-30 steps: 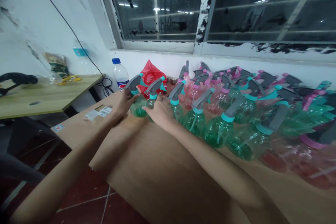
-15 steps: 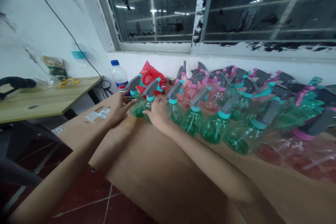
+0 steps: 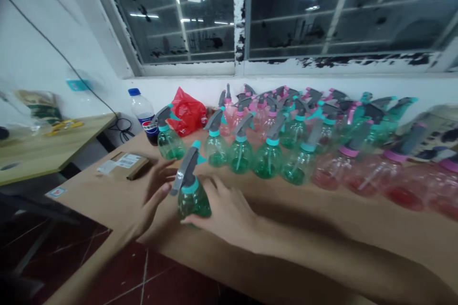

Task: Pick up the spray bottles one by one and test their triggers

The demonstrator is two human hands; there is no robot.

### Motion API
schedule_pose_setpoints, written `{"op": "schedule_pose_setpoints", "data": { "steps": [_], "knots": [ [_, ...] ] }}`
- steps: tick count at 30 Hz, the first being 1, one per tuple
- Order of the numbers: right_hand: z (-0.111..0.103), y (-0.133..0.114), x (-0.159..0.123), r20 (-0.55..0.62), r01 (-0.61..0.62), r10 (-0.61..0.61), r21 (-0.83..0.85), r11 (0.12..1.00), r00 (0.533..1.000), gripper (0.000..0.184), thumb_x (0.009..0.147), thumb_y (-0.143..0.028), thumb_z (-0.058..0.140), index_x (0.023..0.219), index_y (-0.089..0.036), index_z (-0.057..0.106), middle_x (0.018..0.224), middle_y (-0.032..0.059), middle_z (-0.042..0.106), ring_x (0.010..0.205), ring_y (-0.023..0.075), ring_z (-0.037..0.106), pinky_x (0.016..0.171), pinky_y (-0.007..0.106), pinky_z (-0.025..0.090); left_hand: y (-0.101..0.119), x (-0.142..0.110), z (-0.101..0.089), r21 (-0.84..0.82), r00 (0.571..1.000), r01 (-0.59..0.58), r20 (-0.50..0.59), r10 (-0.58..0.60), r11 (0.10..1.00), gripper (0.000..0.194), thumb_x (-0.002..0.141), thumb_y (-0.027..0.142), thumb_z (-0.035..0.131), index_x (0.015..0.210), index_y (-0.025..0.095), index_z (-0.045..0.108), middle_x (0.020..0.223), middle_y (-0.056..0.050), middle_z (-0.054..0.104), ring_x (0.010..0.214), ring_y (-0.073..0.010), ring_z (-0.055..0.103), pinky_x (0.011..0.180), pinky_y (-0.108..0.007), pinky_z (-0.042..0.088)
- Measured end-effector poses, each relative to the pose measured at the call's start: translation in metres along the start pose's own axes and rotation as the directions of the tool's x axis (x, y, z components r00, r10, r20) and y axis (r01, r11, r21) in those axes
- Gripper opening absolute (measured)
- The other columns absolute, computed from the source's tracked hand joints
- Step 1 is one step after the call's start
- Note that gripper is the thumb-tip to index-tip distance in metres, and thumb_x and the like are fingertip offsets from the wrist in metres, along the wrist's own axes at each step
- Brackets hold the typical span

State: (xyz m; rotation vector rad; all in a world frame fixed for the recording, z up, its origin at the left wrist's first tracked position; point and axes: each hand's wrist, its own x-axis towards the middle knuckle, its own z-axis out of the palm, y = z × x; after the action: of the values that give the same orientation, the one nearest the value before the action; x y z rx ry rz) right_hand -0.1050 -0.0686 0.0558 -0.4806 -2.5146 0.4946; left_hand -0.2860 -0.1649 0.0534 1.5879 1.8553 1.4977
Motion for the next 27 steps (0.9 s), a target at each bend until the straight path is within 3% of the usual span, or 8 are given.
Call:
{"op": "schedule_pose_setpoints", "data": {
  "steps": [2,4,7,10,14,18,22,27],
  "knots": [
    [-0.014,0.003,-0.024,0.038,-0.048,0.050,-0.047,0.998,0.998,0.065,0.070,-0.059,0.060,0.119,-0.017,0.049,0.113,0.0123,0.059,0.088,0.0312,0.063,0.067,0.043,0.053,0.009,-0.010,0.012,-0.101,0.979,-0.063,0.189,0.081,0.993,0.053,0.087,0.049,0.044,0.134,0.027,0.033,0.131,-0.011,0.049,0.119,-0.0299,0.048,0.097,-0.048,0.040],
    [-0.027,0.007,-0.044,0.054,-0.090,0.096,-0.105,0.990,0.994,0.066,0.068,-0.062,0.060,0.117,-0.018,0.050,0.116,0.0128,0.057,0.086,0.0320,0.063,0.065,0.045,0.053,0.020,-0.012,0.025,-0.110,0.928,-0.122,0.341,0.152,0.987,0.061,0.083,0.051,0.050,0.136,0.031,0.028,0.141,-0.009,0.039,0.125,-0.0323,0.041,0.102,-0.052,0.034],
    [-0.045,0.017,-0.069,0.059,-0.149,0.164,-0.203,0.968,0.985,0.068,0.068,-0.065,0.057,0.117,-0.018,0.050,0.118,0.0153,0.055,0.084,0.0331,0.064,0.063,0.047,0.053,0.041,-0.005,0.052,-0.084,0.852,-0.245,0.456,0.256,0.966,0.077,0.074,0.047,0.062,0.138,0.032,0.022,0.146,-0.009,0.031,0.128,-0.0352,0.036,0.105,-0.055,0.028],
    [-0.063,0.028,-0.087,0.051,-0.197,0.218,-0.264,0.944,0.975,0.067,0.067,-0.066,0.057,0.112,-0.017,0.053,0.113,0.0159,0.057,0.078,0.0315,0.065,0.059,0.047,0.053,0.069,0.007,0.088,-0.071,0.831,-0.321,0.457,0.317,0.944,0.090,0.068,0.041,0.069,0.140,0.027,0.017,0.146,-0.012,0.028,0.129,-0.0371,0.033,0.105,-0.057,0.028],
    [-0.087,0.046,-0.106,-0.014,-0.208,0.212,-0.269,0.940,0.977,0.068,0.067,-0.067,0.056,0.112,-0.016,0.054,0.105,0.0137,0.059,0.083,0.0306,0.063,0.057,0.042,0.054,0.104,0.022,0.138,-0.144,0.826,-0.256,0.482,0.293,0.956,0.087,0.068,0.033,0.070,0.138,0.022,0.020,0.140,-0.014,0.038,0.122,-0.0332,0.043,0.100,-0.052,0.037],
    [-0.106,0.069,-0.126,-0.061,-0.212,0.203,-0.312,0.926,0.977,0.069,0.070,-0.071,0.049,0.111,-0.016,0.056,0.106,0.0150,0.059,0.085,0.0303,0.063,0.054,0.039,0.053,0.126,0.034,0.182,-0.209,0.822,-0.175,0.507,0.260,0.962,0.064,0.074,0.032,0.066,0.127,0.020,0.033,0.125,-0.013,0.052,0.097,-0.0254,0.059,0.086,-0.044,0.048],
    [-0.117,0.093,-0.143,-0.131,-0.224,0.189,-0.358,0.906,0.973,0.079,0.068,-0.078,0.042,0.105,-0.010,0.057,0.101,0.0184,0.060,0.078,0.0292,0.064,0.054,0.040,0.053,0.137,0.042,0.222,-0.237,0.840,-0.164,0.475,0.261,0.958,0.040,0.079,0.030,0.061,0.114,0.019,0.044,0.106,-0.009,0.060,0.085,-0.0221,0.061,0.076,-0.039,0.050],
    [-0.132,0.124,-0.151,-0.197,-0.142,0.081,-0.324,0.935,0.977,0.079,0.066,-0.076,0.046,0.103,-0.007,0.056,0.099,0.0179,0.061,0.094,0.0300,0.060,0.076,0.043,0.052,0.142,0.045,0.262,-0.251,0.882,-0.193,0.378,0.280,0.948,0.022,0.080,0.019,0.052,0.101,0.020,0.049,0.095,-0.005,0.057,0.086,-0.0210,0.058,0.078,-0.039,0.047]
  ]
}}
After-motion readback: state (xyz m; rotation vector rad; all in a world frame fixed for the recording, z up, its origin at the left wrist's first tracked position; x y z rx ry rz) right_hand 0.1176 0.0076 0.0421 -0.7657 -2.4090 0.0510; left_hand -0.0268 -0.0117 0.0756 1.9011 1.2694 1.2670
